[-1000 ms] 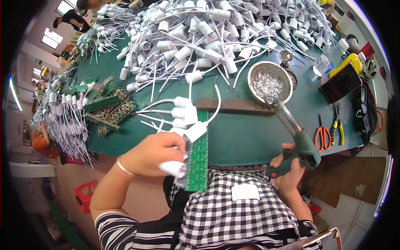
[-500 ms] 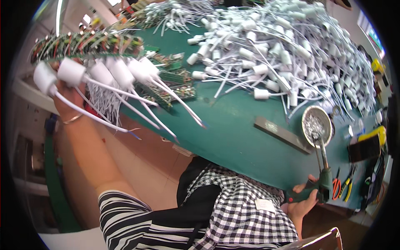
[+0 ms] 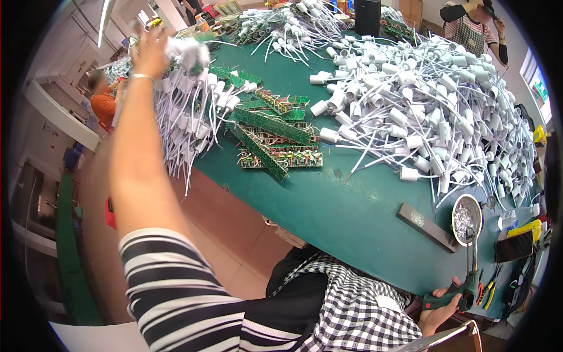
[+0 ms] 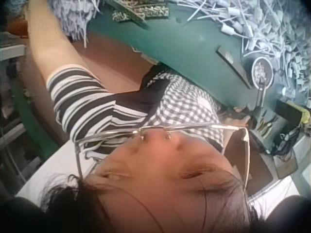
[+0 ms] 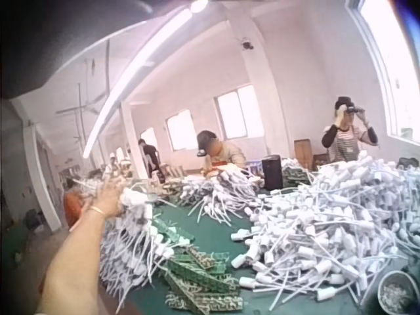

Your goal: Soldering components and wires onto green LED circuit boards.

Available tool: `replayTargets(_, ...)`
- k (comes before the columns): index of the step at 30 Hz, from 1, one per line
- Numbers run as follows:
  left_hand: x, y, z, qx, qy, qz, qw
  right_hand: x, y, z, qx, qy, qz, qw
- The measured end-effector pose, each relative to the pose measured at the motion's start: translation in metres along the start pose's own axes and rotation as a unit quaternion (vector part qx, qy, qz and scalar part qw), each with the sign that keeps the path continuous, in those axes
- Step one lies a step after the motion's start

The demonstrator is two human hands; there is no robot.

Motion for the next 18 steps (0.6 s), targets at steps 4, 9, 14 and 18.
replayTargets(4,-0.057,-0.096,-0.061,0.171,0.081,-0.195,0.962,-0.015,0.02,0.003,0.011,-0.031,0.005,0.999)
replayTargets(9,-0.035,-0.087,-0.061,0.141,0.107,-0.151,0.973,-0.004,-0.005,0.001,0.013,-0.025,-0.011,1.0)
replayTargets(14,-0.033,-0.069,-0.062,0.1,0.121,-0.118,0.981,-0.006,-0.002,0.003,0.059,-0.036,-0.002,0.998)
replayTargets(18,-0.063,-0.032,-0.08,-0.048,0.139,-0.144,0.979,-0.008,0.003,0.001,0.103,-0.037,0.025,0.994)
Point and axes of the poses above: each hand's wrist, its own z-axis towards the middle knuckle, its own y-axis out of the back of the hand, x = y × z, the point moved 10 cm from there along z, towards the middle knuckle, and after that the axes turned 5 degrees about x, right-handed, at the moved point
